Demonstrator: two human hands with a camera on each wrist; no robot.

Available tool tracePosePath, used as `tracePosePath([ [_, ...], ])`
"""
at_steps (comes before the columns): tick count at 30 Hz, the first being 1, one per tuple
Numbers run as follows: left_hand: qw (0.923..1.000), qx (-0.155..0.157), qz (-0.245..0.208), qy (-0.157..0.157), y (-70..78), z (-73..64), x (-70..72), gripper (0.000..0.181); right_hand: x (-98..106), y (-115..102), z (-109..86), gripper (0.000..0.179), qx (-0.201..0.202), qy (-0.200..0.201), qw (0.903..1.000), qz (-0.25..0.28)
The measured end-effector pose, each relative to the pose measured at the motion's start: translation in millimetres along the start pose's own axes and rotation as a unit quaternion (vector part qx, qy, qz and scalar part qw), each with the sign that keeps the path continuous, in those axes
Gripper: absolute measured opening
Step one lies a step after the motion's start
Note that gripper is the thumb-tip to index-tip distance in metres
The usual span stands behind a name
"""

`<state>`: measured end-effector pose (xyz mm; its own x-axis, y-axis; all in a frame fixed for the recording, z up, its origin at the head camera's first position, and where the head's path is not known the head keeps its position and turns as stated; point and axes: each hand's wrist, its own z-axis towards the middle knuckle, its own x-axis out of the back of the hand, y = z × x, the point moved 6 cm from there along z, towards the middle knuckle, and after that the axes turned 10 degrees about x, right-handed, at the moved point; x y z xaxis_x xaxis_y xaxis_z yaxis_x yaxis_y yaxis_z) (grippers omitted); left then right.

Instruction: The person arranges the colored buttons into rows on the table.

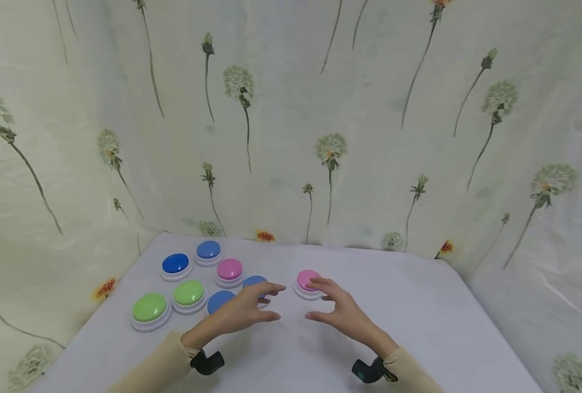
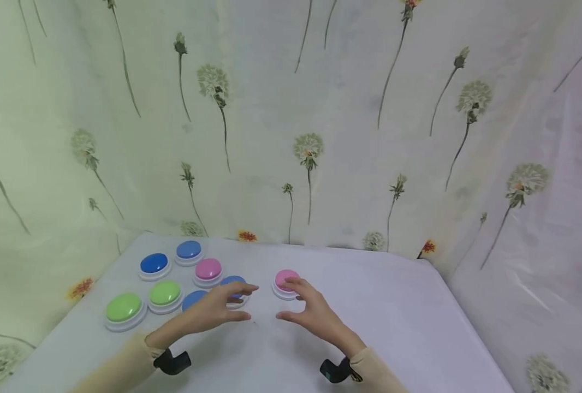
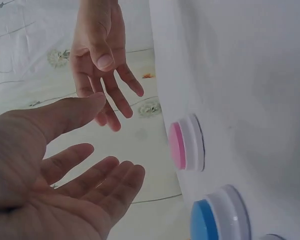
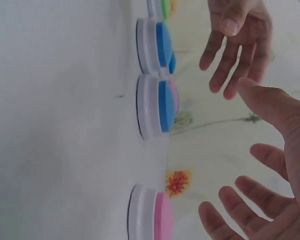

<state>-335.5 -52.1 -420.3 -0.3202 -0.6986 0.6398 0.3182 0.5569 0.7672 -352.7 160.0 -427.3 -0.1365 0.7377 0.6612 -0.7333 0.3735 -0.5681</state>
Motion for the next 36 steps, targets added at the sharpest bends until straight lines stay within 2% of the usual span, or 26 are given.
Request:
tracePosePath([
  [5, 0.9999, 0.007, -0.014, -0.005, -9.1, -23.5, -3.7, 0.054, -11.0, -9.6, -10.4, 0.065, 0.012, -0.015, 0.9997, 0.016],
  [8, 0.9997, 0.010, -0.020, -0.008, -13.9, -29.1, -1.4, 0.052, -15.6, -15.6, -9.8, 0.066, 0.021, -0.019, 0.9994, 0.017],
  [13, 0.9999, 0.011, -0.012, 0.005, -20.2, -36.9, 7.3, 0.049, -23.5, -22.4, -6.8, 0.065, 0.038, -0.020, 0.9990, 0.015],
  [20, 0.9997, -0.005, -0.017, 0.015, -28.9, -54.0, 21.2, 0.046, -31.4, -28.7, -1.4, 0.066, 0.058, -0.010, 0.9981, 0.021],
  [24, 0.9997, -0.009, -0.009, 0.019, -34.0, -62.8, 31.1, 0.044, -34.3, -34.4, 3.9, 0.068, 0.067, -0.004, 0.9977, 0.011],
  [29, 0.9995, -0.008, -0.014, 0.028, -39.3, -74.7, 48.9, 0.040, -43.8, -42.2, 15.0, 0.069, 0.050, -0.018, 0.9985, 0.016],
  [36, 0.9976, 0.005, -0.012, 0.069, -54.2, -86.7, 75.8, 0.042, -60.8, -51.7, 34.1, 0.068, 0.047, -0.046, 0.9976, 0.020],
])
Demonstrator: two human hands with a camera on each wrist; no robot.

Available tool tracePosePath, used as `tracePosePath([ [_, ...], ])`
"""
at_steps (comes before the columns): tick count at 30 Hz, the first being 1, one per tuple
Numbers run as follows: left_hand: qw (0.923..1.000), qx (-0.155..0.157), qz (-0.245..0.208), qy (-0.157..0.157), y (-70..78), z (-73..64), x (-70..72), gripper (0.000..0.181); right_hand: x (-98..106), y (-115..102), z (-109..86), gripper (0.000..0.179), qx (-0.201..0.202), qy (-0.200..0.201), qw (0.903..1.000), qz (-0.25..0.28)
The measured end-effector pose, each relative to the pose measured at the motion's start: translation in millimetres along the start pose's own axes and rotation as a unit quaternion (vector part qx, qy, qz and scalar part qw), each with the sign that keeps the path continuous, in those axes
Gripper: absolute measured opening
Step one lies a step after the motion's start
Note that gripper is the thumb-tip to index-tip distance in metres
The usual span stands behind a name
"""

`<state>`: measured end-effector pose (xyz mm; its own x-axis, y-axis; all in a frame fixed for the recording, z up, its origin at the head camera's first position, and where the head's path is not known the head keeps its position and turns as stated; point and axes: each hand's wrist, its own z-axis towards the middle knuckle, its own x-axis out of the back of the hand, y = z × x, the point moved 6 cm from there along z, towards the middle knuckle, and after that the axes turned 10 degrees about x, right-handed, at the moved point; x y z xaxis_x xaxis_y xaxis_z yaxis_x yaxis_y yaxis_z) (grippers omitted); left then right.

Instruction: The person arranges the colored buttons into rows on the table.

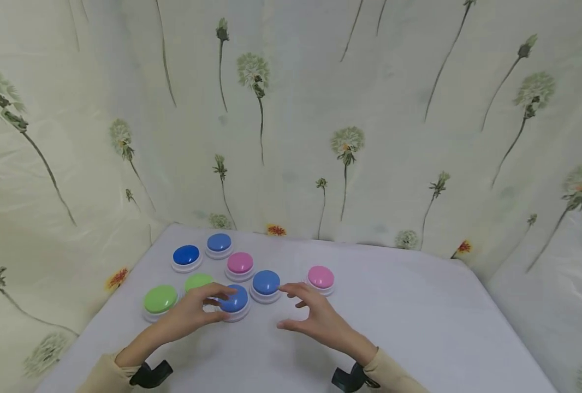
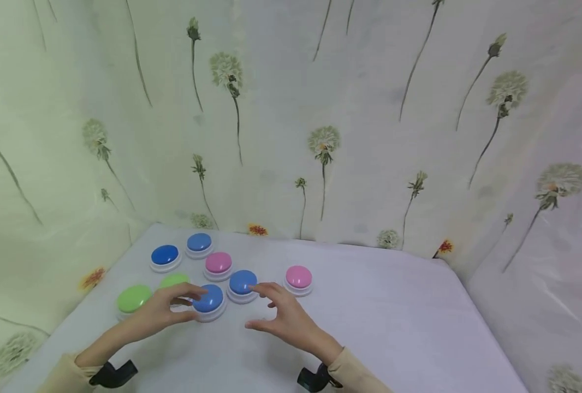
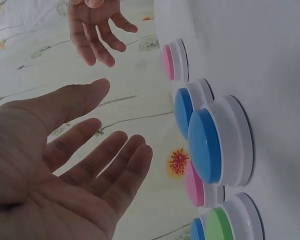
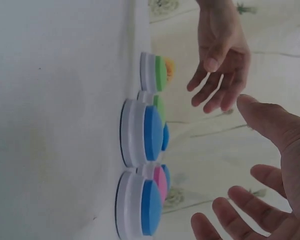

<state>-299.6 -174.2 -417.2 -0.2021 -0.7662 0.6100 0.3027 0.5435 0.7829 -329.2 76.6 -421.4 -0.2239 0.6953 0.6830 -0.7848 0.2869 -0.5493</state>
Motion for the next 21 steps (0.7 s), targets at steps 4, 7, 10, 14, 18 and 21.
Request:
tracePosePath([
  [4, 0.9996, 0.019, -0.002, 0.021, -8.3, -6.4, 10.0, 0.043, -12.7, -0.2, 13.5, 0.067, -0.003, -0.025, 0.9997, 0.003],
  [7, 0.9984, 0.038, -0.002, 0.041, -16.0, -8.6, 12.7, 0.046, -24.1, 3.4, 23.1, 0.066, -0.013, -0.038, 0.9992, 0.006],
  [10, 0.9958, 0.068, -0.003, 0.061, -25.2, -7.7, 11.8, 0.051, -37.0, 9.1, 31.3, 0.069, -0.028, -0.051, 0.9982, 0.012],
  [14, 0.9909, 0.112, -0.015, 0.073, -38.1, -4.6, 6.6, 0.059, -55.5, 16.2, 41.2, 0.075, -0.050, -0.066, 0.9964, 0.013],
  [18, 0.9865, 0.143, 0.000, 0.080, -46.5, -2.5, -0.8, 0.064, -71.0, 21.6, 48.9, 0.079, -0.070, -0.076, 0.9946, 0.006],
  [21, 0.9849, 0.152, 0.013, 0.083, -50.3, -1.2, -6.8, 0.065, -79.1, 23.4, 53.3, 0.079, -0.072, -0.071, 0.9949, 0.000],
])
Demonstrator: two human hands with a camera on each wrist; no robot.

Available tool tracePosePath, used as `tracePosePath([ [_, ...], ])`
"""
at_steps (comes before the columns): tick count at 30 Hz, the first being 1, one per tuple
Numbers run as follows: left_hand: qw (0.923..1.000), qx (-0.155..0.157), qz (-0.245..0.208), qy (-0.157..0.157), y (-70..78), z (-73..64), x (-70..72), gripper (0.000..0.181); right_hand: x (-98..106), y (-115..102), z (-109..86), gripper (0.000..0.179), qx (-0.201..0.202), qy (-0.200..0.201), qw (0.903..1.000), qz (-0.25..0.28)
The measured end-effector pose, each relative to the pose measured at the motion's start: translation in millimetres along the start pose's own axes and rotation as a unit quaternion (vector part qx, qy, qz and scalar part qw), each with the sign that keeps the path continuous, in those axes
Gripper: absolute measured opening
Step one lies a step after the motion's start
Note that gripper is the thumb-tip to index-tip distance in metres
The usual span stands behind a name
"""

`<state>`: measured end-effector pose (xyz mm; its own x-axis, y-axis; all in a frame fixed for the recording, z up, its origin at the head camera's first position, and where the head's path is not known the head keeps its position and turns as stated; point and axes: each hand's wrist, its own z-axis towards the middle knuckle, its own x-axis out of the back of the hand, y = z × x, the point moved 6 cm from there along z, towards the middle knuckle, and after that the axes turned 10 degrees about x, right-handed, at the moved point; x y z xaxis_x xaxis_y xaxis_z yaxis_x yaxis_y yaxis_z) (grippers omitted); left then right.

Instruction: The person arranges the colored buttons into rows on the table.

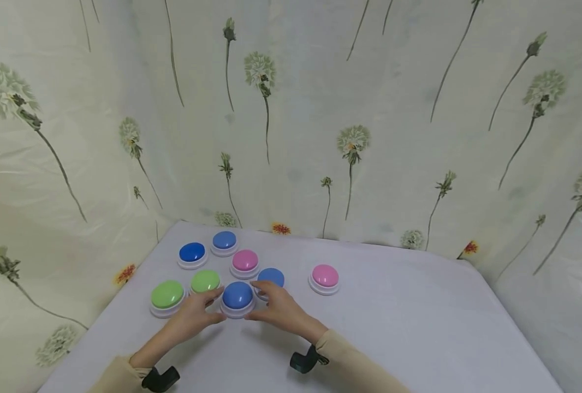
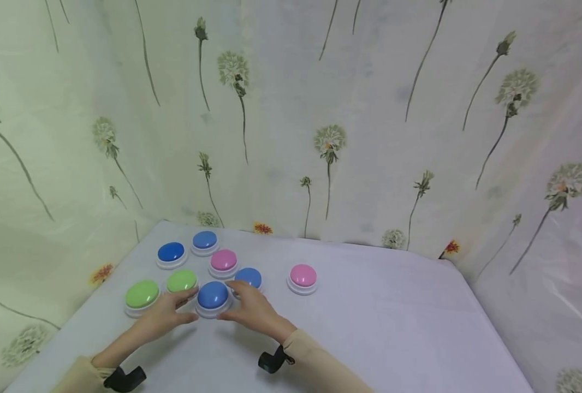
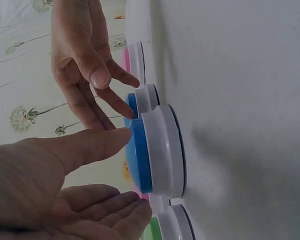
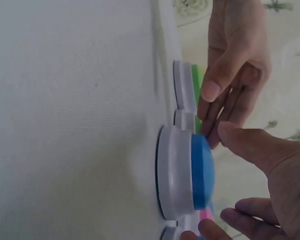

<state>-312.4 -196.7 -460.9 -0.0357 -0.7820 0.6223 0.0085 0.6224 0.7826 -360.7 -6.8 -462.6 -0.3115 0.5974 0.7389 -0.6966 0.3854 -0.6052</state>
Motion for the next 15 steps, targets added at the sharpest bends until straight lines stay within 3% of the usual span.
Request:
tracePosePath([
  [15, 0.9997, -0.009, -0.003, 0.023, -5.9, 11.8, -13.7, 0.068, -19.9, 3.2, 14.8, 0.068, -0.023, 0.047, 0.9956, -0.077],
])
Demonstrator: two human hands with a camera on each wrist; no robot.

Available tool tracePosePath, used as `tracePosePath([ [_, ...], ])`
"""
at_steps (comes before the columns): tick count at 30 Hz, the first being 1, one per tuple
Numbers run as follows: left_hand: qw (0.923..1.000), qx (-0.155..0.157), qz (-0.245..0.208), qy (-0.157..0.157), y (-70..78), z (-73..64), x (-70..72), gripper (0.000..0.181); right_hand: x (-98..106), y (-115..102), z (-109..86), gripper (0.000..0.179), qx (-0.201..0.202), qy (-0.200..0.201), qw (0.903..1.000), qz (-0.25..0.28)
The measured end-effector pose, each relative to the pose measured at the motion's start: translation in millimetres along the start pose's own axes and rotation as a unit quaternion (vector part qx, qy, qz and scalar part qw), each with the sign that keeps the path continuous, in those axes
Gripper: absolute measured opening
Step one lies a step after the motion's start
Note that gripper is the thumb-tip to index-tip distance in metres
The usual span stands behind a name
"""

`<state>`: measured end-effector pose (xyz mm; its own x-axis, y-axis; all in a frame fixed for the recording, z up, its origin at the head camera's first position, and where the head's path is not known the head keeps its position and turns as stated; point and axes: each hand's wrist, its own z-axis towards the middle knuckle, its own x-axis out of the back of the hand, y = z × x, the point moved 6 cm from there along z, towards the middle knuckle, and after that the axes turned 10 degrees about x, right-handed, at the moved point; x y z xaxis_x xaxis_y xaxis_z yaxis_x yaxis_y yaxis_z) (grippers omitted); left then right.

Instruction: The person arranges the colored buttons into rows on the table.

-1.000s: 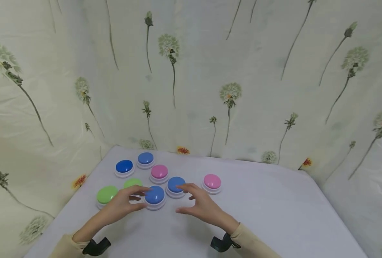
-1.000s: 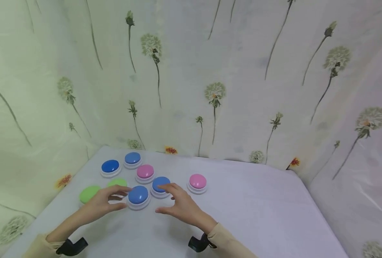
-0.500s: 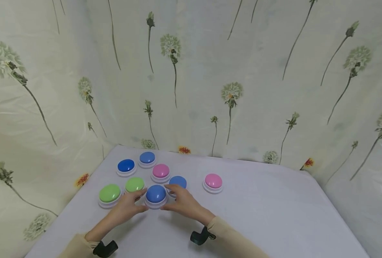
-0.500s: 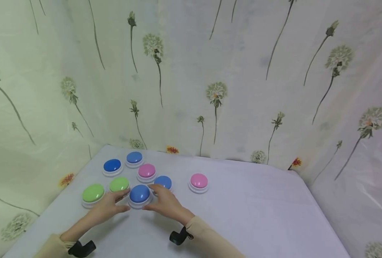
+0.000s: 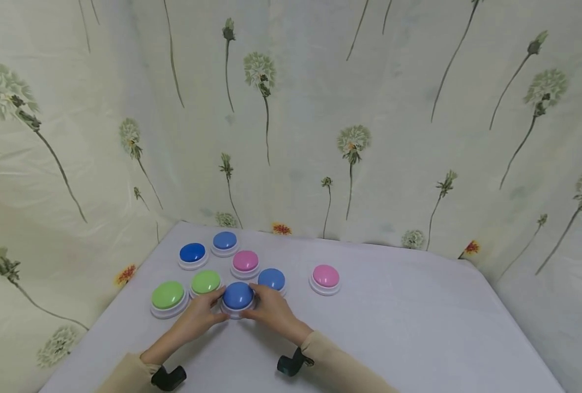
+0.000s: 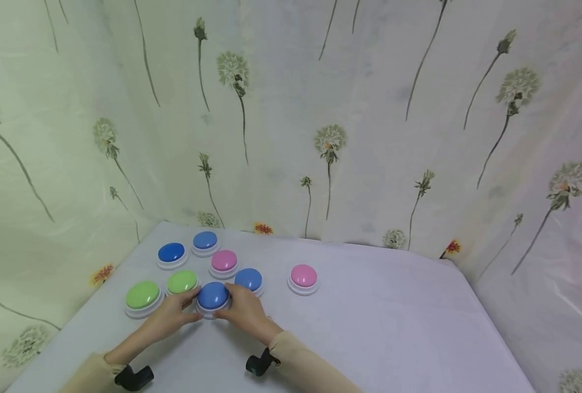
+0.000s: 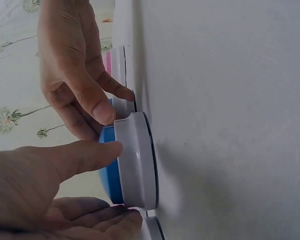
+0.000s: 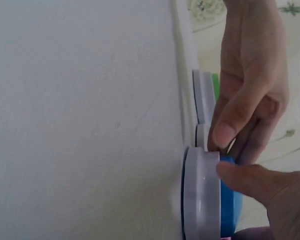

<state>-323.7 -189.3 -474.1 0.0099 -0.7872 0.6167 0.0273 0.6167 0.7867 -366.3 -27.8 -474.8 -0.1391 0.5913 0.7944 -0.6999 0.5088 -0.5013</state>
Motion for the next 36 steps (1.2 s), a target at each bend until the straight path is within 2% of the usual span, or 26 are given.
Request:
tracePosePath([
  [10, 0.9994, -0.024, 0.003, 0.022, -4.4, 13.1, -6.2, 0.075, -4.5, -11.8, 4.2, 0.065, -0.005, 0.032, 0.9952, -0.093],
  [17, 0.9982, -0.032, 0.021, 0.047, -5.6, 13.5, -4.1, 0.074, -5.7, -10.9, 2.2, 0.064, -0.004, 0.049, 0.9948, -0.089],
  [22, 0.9961, -0.057, 0.034, 0.057, 0.0, 7.6, -3.1, 0.071, -5.2, -9.9, -0.2, 0.065, -0.010, 0.036, 0.9950, -0.093],
  [24, 0.9961, -0.057, 0.035, 0.057, 1.1, 6.1, -3.0, 0.071, -4.0, -9.5, -1.0, 0.065, -0.016, 0.028, 0.9952, -0.092],
  [31, 0.9983, -0.022, 0.029, 0.046, 1.6, 6.5, -0.7, 0.072, 4.6, -13.5, -1.8, 0.064, -0.021, 0.024, 0.9965, -0.077],
  [36, 0.9983, -0.027, 0.016, 0.050, 8.4, 2.5, 1.8, 0.071, 12.5, -15.2, -5.2, 0.065, -0.013, 0.028, 0.9973, -0.067],
])
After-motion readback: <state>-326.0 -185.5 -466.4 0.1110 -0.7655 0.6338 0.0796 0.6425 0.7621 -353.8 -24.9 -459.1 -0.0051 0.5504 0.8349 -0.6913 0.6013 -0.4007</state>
